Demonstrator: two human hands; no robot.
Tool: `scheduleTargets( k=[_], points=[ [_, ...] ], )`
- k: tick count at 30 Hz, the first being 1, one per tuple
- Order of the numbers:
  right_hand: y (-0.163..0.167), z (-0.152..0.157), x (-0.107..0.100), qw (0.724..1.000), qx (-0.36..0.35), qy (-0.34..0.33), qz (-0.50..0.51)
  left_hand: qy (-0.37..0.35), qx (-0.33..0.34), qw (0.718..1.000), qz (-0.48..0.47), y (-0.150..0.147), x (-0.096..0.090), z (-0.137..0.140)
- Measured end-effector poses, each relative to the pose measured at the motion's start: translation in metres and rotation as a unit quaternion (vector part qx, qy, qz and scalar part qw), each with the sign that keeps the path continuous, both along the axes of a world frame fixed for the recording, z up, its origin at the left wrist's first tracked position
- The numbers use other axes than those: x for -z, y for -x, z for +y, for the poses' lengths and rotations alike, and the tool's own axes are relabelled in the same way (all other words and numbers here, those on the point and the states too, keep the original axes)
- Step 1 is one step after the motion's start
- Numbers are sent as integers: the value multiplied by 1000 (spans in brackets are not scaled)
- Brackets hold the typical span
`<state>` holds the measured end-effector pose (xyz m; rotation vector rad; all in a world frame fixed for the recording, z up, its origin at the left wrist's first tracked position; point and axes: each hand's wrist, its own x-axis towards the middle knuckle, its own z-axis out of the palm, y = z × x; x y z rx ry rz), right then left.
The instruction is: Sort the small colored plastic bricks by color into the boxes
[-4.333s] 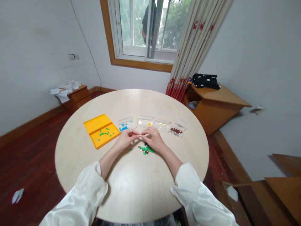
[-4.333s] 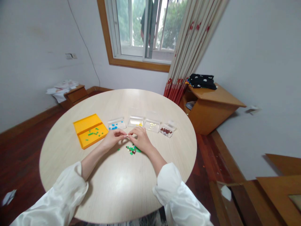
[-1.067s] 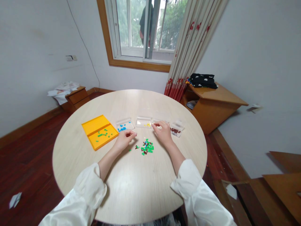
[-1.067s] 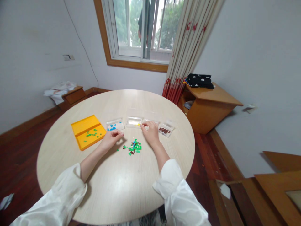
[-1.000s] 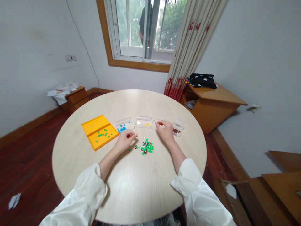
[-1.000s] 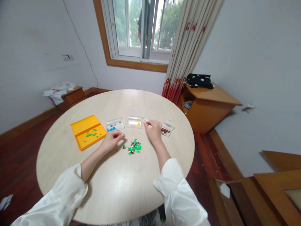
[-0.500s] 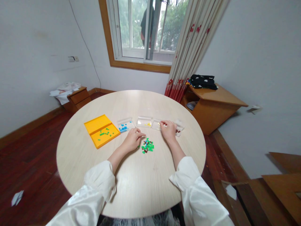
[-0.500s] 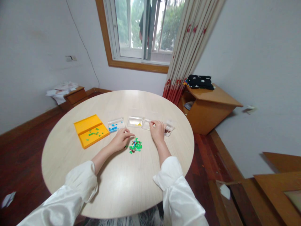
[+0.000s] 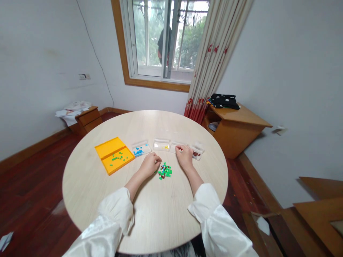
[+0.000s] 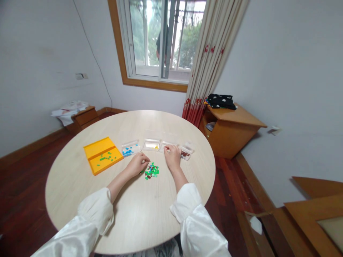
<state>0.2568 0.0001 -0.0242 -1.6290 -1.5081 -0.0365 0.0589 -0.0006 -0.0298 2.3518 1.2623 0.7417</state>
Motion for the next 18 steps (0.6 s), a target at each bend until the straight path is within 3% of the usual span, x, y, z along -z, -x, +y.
scheduleTargets(
  k=[13, 18],
  points=[
    [27, -23, -4, 994, -113, 15, -5, -22, -34, 999, -20, 16, -3, -7],
    [37, -32, -5, 988, -149, 43, -12, -9, -3, 999, -38, 18, -4, -7]
  ],
)
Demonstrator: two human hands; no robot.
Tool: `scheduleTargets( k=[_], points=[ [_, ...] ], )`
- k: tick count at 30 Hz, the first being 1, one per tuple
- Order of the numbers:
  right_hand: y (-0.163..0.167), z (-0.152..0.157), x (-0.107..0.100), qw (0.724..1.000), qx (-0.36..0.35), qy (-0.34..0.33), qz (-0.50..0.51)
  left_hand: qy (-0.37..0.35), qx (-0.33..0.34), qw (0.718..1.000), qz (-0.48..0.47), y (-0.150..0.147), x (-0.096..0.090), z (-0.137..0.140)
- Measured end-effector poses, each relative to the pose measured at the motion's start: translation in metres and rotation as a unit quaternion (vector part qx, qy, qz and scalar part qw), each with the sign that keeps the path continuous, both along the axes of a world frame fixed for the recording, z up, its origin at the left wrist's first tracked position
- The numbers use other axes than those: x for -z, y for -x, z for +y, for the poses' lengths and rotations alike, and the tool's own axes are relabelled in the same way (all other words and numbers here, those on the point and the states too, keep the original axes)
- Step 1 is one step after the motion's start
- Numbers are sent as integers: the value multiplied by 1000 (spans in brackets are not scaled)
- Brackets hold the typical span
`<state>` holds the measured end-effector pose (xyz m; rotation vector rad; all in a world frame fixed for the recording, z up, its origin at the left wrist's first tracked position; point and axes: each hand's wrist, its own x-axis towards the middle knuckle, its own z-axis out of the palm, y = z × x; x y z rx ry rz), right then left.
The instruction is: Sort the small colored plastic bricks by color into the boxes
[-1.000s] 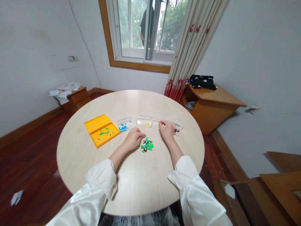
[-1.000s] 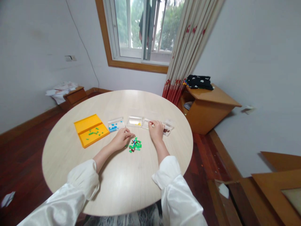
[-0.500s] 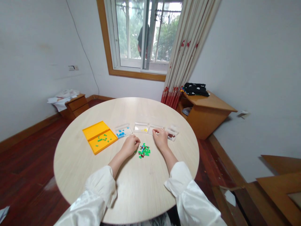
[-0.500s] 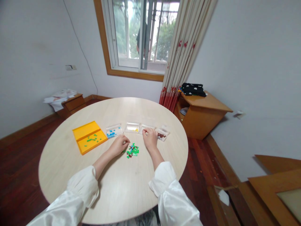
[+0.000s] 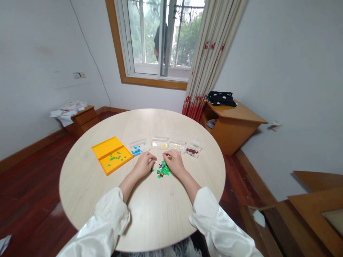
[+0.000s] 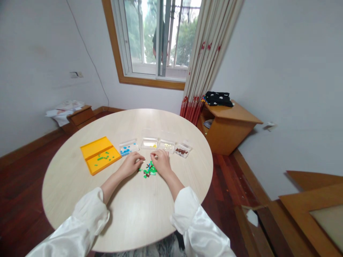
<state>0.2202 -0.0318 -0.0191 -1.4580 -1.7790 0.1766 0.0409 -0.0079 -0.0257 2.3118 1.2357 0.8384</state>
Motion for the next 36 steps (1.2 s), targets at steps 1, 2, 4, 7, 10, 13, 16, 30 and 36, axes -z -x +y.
scheduleTargets(
  k=[1, 2, 4, 7, 10, 13, 16, 30, 36],
  points=[
    [1, -1, 0, 1000, -7, 5, -2, 4, 8, 1000, 3, 0, 0, 0],
    [1, -1, 0, 1000, -14, 10, -3, 6, 12, 1000, 6, 0, 0, -1],
    [2, -1, 0, 999, -27, 17, -5, 5, 12, 1000, 14, -1, -1, -2],
    [3, -1, 2, 999, -44, 20, -7, -2, 3, 1000, 20, -1, -1, -2],
    [5, -1, 2, 998, -66, 21, -8, 2, -5, 1000, 6, -2, -2, -3],
    [7, -2, 1, 996, -91, 22, -5, 48, -23, 997, -54, -5, -2, -2],
    [9, -4, -1, 994, -112, 17, -2, 96, -42, 985, -134, -7, -4, -1],
    [11, -8, -5, 992, -121, -12, 19, 228, 7, 925, -305, -11, -9, -3],
    [-1, 5, 0, 998, -59, -29, 20, 211, -38, 930, -297, -10, -10, -1]
  ],
)
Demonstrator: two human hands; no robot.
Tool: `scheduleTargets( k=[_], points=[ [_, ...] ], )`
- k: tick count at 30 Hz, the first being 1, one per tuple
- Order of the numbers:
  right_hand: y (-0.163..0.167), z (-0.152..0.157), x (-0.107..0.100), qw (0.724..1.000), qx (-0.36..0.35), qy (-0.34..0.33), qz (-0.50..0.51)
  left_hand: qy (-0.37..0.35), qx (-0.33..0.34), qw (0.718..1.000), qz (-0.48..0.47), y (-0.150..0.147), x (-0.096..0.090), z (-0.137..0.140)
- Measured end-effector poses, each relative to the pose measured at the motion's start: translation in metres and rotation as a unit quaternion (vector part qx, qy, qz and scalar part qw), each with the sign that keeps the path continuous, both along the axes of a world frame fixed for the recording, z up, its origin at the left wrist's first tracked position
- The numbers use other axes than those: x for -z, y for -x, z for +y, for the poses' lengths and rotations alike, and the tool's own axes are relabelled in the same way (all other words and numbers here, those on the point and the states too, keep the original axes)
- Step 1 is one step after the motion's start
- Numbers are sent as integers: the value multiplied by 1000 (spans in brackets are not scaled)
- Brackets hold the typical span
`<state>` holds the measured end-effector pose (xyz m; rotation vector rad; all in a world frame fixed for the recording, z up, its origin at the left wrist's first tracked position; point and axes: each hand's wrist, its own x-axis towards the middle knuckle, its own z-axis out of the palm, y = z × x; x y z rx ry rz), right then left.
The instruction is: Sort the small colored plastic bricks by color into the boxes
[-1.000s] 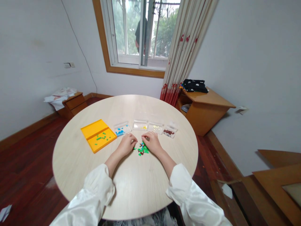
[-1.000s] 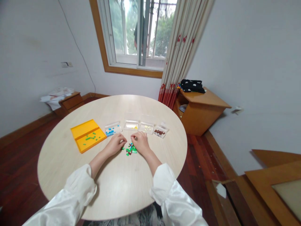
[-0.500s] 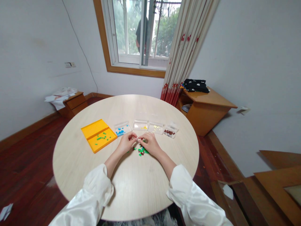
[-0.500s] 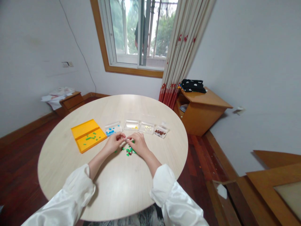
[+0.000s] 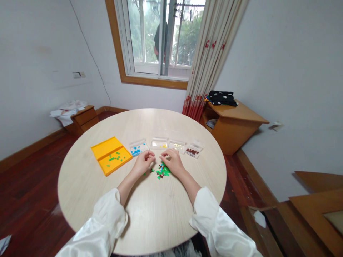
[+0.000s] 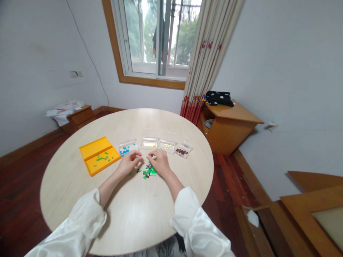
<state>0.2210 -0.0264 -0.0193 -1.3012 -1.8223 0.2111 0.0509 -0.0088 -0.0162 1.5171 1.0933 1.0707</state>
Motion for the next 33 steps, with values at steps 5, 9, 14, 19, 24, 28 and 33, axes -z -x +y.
scheduleTargets(
  k=[5, 9, 14, 19, 24, 28, 33],
  points=[
    [-32, 21, 5, 984, 175, -16, 18, -52, -40, 995, 78, 4, -4, 0],
    [-50, 28, 7, 972, 235, -6, 17, -87, -49, 985, 144, 12, -5, 1],
    [-53, 29, 9, 972, 235, 5, 10, -88, 3, 978, 189, 23, -5, 0],
    [-45, 27, 12, 980, 199, -9, 13, -103, 71, 966, 228, 32, -12, -6],
    [-39, 27, 15, 984, 174, -20, 23, -103, 200, 946, 234, 40, -20, -13],
    [-38, 27, 16, 986, 167, -17, 22, -77, 236, 944, 215, 44, -18, -14],
    [-37, 26, 16, 987, 161, -8, 26, -76, 240, 943, 217, 43, -11, -11]
  ],
)
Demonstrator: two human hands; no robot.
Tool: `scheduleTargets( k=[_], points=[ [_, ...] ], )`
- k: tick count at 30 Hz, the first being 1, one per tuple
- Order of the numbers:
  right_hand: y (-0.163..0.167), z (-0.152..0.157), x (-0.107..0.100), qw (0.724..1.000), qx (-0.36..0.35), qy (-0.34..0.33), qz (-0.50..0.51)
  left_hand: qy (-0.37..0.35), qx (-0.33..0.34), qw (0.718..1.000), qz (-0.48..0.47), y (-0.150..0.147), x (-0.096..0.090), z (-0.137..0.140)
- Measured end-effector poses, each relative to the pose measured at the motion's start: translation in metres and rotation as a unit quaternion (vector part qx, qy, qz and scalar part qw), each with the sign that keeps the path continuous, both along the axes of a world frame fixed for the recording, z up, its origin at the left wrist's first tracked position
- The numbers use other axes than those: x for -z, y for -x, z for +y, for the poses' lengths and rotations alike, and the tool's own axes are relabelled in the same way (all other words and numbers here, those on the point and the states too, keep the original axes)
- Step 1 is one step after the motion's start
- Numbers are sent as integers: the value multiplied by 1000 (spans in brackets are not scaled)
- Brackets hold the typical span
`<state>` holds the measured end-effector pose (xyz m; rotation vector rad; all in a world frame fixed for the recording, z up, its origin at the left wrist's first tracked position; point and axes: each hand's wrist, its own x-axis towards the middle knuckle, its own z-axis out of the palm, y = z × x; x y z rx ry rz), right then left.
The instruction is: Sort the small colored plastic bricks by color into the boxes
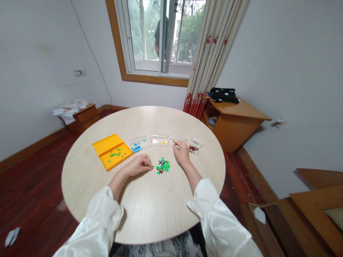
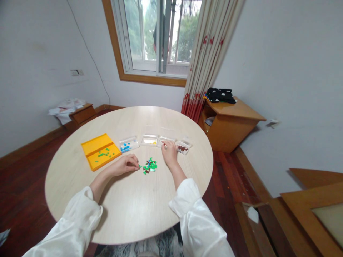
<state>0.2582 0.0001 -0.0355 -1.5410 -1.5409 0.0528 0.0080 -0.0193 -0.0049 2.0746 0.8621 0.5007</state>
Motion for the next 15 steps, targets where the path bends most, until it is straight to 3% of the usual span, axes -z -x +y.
scheduleTargets(
  k=[15],
  points=[
    [4, -1, 0, 999, -24, -18, 17, -45, -21, 998, 32, -8, 1, -4]
  ],
)
